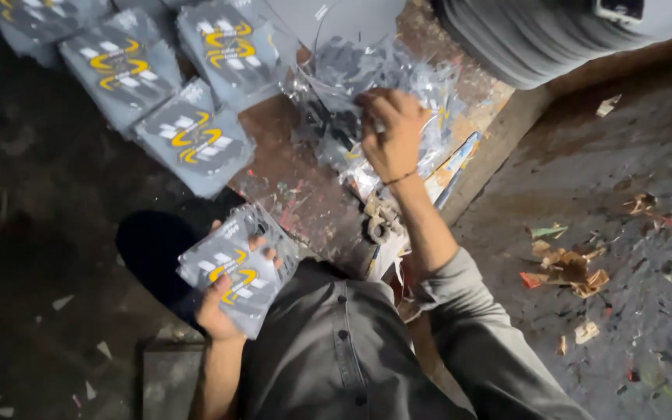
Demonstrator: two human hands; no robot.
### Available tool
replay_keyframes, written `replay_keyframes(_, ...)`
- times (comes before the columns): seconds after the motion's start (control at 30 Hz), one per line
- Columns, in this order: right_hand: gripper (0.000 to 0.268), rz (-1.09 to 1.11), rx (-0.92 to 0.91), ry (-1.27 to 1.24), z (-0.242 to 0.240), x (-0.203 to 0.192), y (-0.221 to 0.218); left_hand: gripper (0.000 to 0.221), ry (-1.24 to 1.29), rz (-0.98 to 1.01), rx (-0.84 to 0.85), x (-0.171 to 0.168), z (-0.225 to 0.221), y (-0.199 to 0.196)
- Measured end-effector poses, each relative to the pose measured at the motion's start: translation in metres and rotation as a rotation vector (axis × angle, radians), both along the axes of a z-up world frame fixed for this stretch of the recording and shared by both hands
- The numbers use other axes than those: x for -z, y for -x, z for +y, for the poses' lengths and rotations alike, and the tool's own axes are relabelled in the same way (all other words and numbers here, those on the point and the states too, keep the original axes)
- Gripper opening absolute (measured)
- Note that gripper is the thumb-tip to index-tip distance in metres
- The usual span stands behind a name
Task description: The recorder is seen sorting through a pile of printed labels and using scissors to cut them.
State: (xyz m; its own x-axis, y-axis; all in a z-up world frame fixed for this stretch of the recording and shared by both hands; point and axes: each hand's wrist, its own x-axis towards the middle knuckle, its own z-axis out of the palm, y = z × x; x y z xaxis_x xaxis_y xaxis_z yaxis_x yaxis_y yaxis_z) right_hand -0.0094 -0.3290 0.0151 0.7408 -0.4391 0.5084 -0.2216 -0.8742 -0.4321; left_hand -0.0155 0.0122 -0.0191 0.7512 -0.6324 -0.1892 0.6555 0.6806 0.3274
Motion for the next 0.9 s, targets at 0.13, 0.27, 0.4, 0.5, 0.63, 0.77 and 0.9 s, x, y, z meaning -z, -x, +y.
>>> replay_keyframes(0.13, 0.037, 0.081, -0.022, 0.012, -0.013, -0.041, 0.029, 0.088, -0.09, 0.017, -0.002, -0.002, -0.003, -0.001)
replay_keyframes(0.27, 0.028, 0.016, -0.043, 0.104, -0.017, -0.064, 0.046, 0.089, -0.057, -0.004, 0.018, -0.006, -0.006, 0.0)
replay_keyframes(0.4, 0.017, -0.162, -0.184, 0.1, 0.011, -0.055, 0.061, 0.092, -0.025, -0.042, 0.041, -0.001, -0.012, 0.002)
replay_keyframes(0.5, 0.07, 0.421, -0.261, -0.708, 0.103, -0.027, 0.067, 0.099, -0.084, -0.096, 0.079, -0.002, -0.024, 0.003)
replay_keyframes(0.63, 0.069, 0.427, -0.634, -0.841, 0.157, -0.038, 0.067, 0.1, -0.125, -0.249, 0.183, 0.002, -0.027, 0.004)
replay_keyframes(0.77, 0.046, 0.268, -0.465, -0.248, 0.092, -0.014, 0.055, 0.094, -0.004, -0.004, 0.158, -0.004, -0.015, 0.003)
replay_keyframes(0.9, 0.071, 0.181, 0.073, 0.164, -0.034, 0.066, 0.036, 0.088, 0.169, 0.125, 0.201, -0.012, -0.018, -0.002)
